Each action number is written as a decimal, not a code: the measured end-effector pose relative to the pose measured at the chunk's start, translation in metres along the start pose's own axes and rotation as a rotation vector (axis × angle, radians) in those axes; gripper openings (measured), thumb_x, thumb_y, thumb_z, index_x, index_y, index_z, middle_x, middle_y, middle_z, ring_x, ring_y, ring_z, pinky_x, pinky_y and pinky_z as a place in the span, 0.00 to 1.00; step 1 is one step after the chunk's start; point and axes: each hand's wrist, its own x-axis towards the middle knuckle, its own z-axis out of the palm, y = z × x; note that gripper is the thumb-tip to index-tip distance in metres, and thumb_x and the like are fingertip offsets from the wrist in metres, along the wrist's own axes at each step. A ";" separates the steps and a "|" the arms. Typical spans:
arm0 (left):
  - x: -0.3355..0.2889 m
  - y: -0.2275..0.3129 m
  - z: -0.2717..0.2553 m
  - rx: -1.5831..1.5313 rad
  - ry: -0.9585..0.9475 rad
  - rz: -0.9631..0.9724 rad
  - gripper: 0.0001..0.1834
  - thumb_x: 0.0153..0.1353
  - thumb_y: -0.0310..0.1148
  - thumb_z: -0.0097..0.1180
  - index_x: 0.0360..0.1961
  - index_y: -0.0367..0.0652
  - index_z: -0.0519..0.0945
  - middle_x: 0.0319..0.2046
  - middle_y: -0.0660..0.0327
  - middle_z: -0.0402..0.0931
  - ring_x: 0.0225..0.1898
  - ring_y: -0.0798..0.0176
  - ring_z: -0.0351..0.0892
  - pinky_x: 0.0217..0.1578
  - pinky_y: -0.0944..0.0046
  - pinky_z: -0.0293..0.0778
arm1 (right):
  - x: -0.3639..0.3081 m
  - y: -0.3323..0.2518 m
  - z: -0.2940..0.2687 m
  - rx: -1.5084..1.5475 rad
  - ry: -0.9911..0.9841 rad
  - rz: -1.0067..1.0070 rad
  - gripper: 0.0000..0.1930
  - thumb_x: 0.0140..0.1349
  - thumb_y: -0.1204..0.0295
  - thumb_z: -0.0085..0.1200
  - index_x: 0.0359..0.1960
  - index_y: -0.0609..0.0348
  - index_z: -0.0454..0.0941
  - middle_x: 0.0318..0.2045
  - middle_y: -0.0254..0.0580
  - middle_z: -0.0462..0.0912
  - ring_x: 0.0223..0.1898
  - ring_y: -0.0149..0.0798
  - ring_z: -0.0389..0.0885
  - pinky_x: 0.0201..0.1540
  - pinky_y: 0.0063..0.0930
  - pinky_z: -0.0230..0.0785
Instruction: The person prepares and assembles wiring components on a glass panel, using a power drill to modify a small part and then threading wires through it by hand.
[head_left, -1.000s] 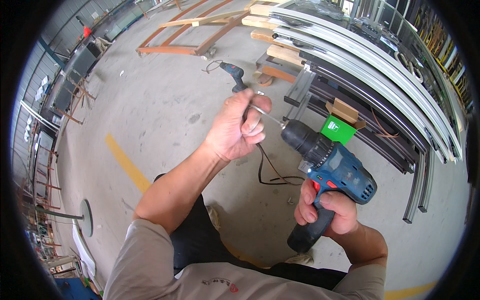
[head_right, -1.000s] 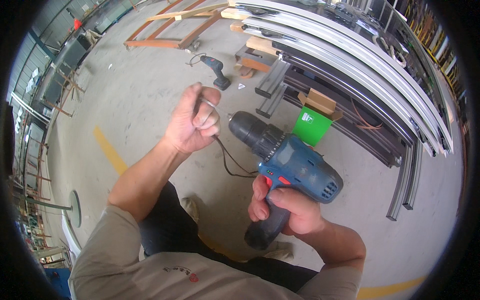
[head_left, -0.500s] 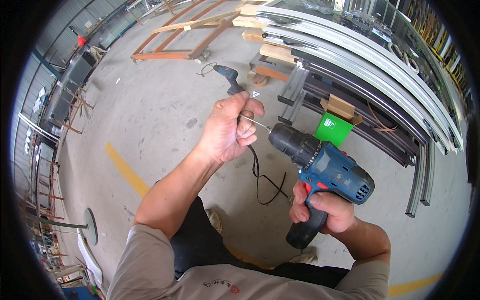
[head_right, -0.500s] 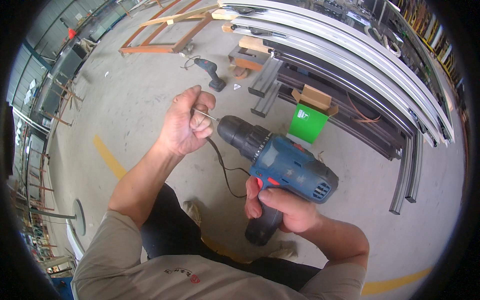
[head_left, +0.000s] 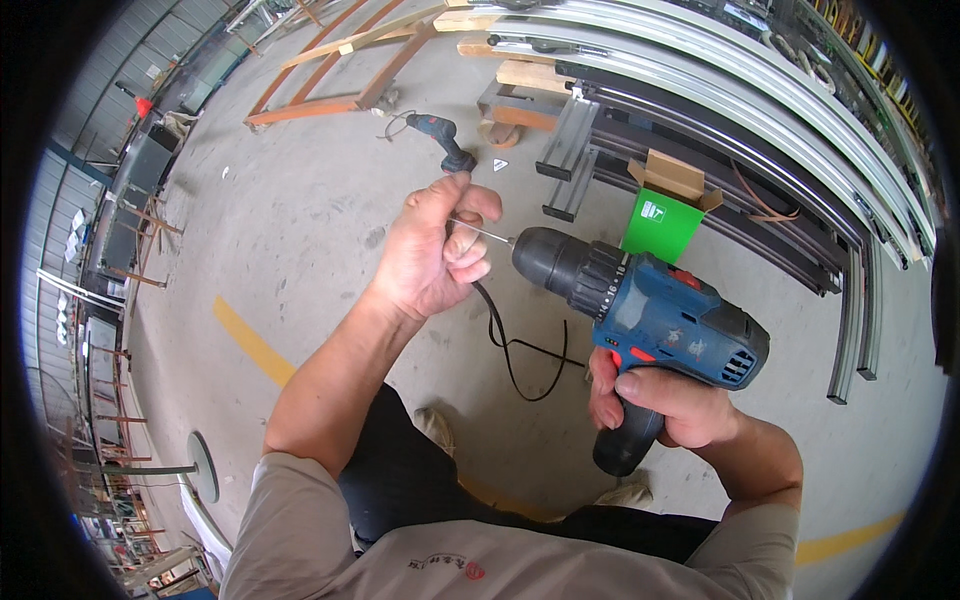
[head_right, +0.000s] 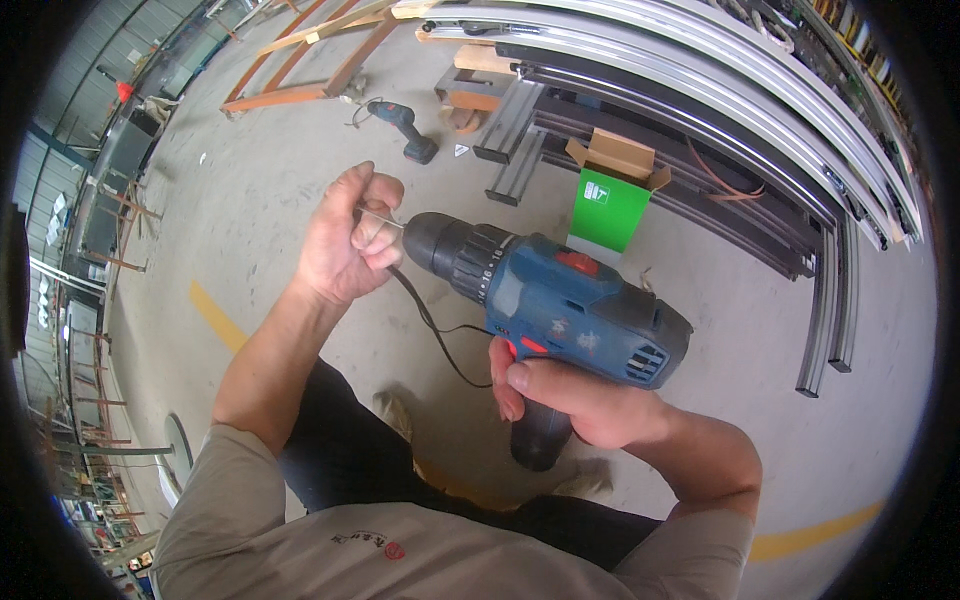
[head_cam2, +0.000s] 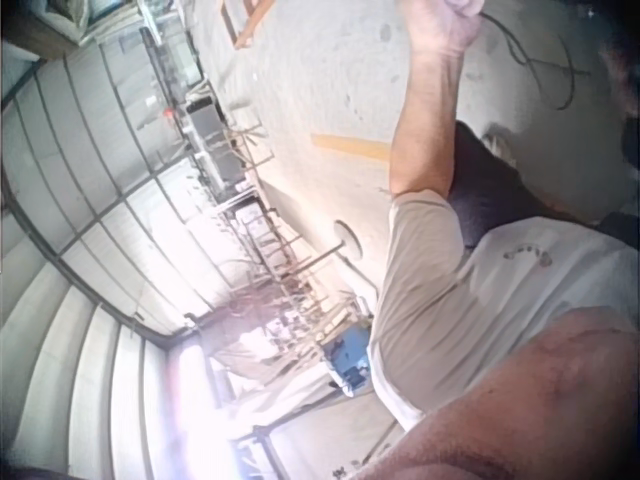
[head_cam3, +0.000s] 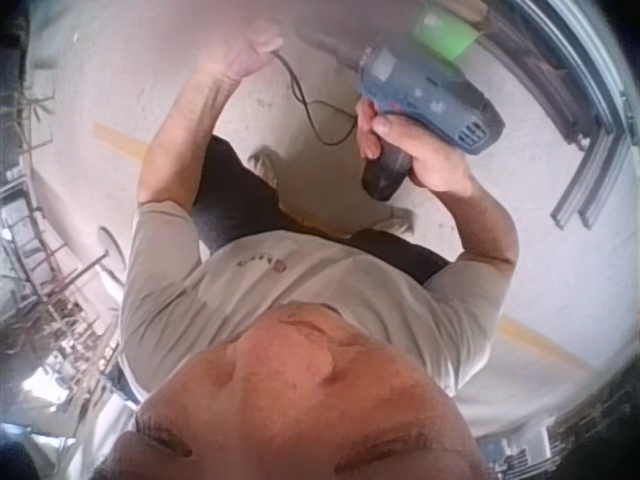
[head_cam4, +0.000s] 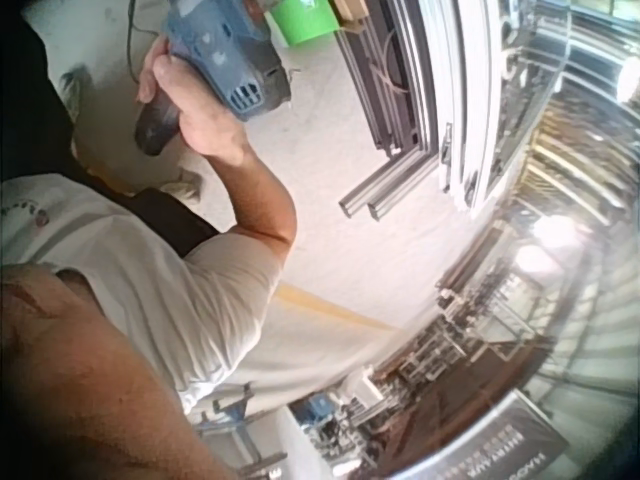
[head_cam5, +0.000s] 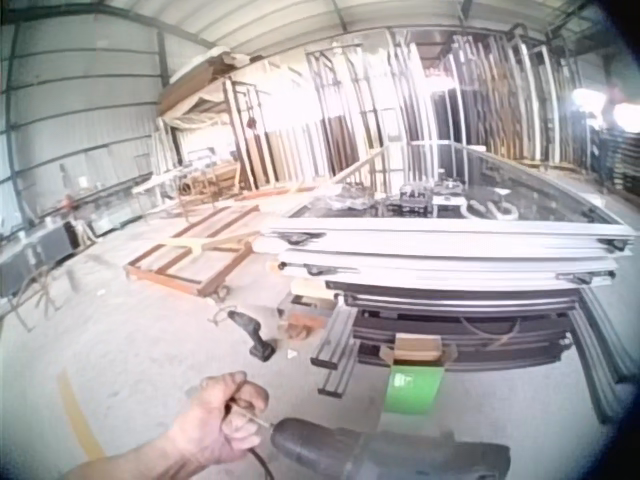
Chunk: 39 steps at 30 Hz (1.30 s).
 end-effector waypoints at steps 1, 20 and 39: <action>0.001 -0.001 -0.001 0.001 0.007 -0.010 0.22 0.71 0.48 0.45 0.27 0.42 0.74 0.09 0.73 0.50 0.12 0.75 0.48 0.14 0.71 0.47 | 0.000 0.000 0.000 -0.008 0.021 0.011 0.14 0.59 0.64 0.59 0.36 0.62 0.73 0.25 0.41 0.75 0.27 0.36 0.76 0.36 0.34 0.71; 0.015 -0.015 -0.011 0.085 0.053 -0.111 0.20 0.71 0.46 0.46 0.28 0.43 0.74 0.11 0.74 0.51 0.11 0.76 0.47 0.12 0.73 0.46 | 0.004 0.012 -0.030 -0.081 0.031 0.083 0.06 0.65 0.69 0.56 0.38 0.58 0.75 0.30 0.33 0.78 0.32 0.29 0.78 0.38 0.25 0.71; 0.029 -0.024 -0.027 0.225 0.234 -0.223 0.23 0.71 0.49 0.43 0.33 0.40 0.78 0.11 0.74 0.51 0.14 0.75 0.48 0.17 0.73 0.50 | 0.015 0.045 -0.066 -0.526 0.191 -0.313 0.38 0.57 0.81 0.54 0.71 0.54 0.54 0.42 0.44 0.78 0.37 0.37 0.81 0.43 0.32 0.75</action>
